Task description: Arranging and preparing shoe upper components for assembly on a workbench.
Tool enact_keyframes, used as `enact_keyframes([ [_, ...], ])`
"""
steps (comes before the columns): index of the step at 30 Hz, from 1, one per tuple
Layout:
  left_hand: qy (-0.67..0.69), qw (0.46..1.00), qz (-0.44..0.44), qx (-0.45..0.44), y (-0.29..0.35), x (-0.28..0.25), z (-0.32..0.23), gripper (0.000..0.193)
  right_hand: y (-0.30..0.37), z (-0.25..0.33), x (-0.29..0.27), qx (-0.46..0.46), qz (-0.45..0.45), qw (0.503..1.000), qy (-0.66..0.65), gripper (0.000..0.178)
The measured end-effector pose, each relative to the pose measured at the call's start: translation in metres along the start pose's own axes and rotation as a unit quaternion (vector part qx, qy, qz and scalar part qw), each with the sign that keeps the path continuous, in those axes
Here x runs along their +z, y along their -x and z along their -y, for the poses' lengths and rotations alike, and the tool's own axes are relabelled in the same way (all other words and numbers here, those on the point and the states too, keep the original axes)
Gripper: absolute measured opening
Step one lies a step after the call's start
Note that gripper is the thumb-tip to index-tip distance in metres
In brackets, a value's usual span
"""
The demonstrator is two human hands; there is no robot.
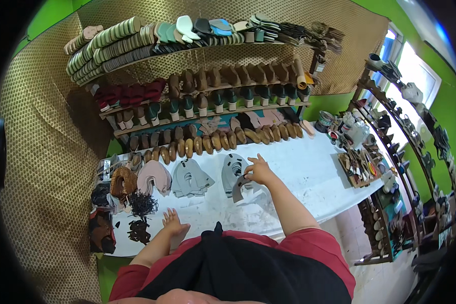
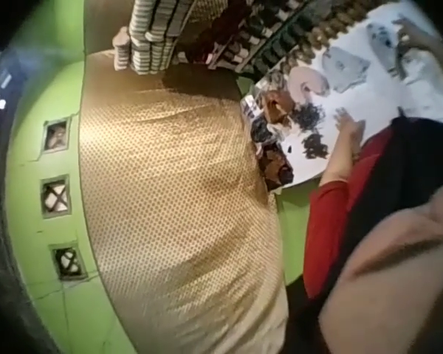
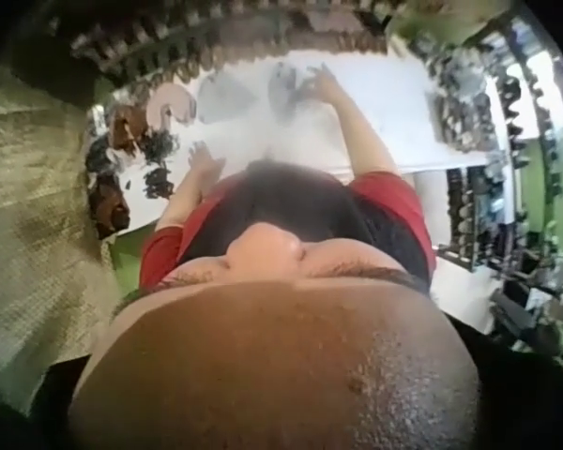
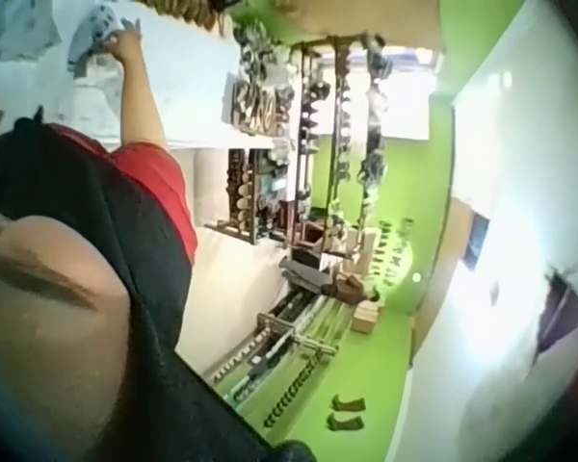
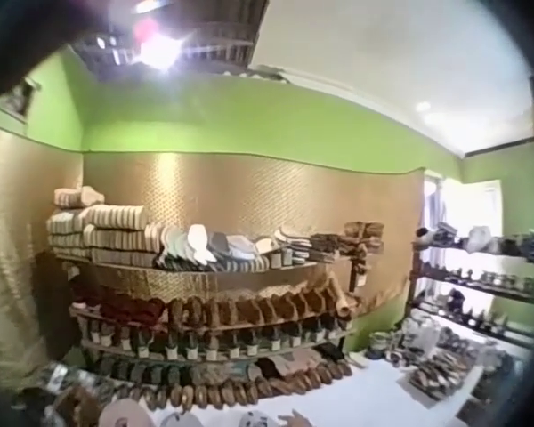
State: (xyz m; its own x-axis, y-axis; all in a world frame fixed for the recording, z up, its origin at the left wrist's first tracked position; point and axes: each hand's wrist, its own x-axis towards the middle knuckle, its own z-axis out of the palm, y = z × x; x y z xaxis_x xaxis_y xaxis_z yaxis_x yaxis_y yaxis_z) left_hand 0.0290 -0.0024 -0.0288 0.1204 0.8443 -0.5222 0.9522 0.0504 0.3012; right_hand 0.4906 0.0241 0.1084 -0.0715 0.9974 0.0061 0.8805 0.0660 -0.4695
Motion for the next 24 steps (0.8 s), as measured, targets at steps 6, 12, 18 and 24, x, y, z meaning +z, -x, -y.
enact_keyframes([
  [6,-0.01,1.0,0.026,-0.003,0.001,-0.006,-0.003,0.129,-0.098,-0.035,0.017,-0.03,0.019,0.999,0.005,0.019],
  [12,-0.03,0.999,0.044,-0.014,-0.001,-0.004,0.0,0.129,-0.181,-0.053,0.046,-0.028,0.064,0.997,-0.01,0.02],
  [18,-0.022,0.995,0.096,-0.031,0.001,-0.016,0.0,0.128,-0.189,0.004,0.093,0.116,-0.086,0.985,0.091,0.036],
  [24,-0.023,0.992,0.118,-0.022,-0.013,-0.017,-0.004,0.117,-0.202,0.069,0.159,-0.024,-0.029,0.999,0.022,0.043],
])
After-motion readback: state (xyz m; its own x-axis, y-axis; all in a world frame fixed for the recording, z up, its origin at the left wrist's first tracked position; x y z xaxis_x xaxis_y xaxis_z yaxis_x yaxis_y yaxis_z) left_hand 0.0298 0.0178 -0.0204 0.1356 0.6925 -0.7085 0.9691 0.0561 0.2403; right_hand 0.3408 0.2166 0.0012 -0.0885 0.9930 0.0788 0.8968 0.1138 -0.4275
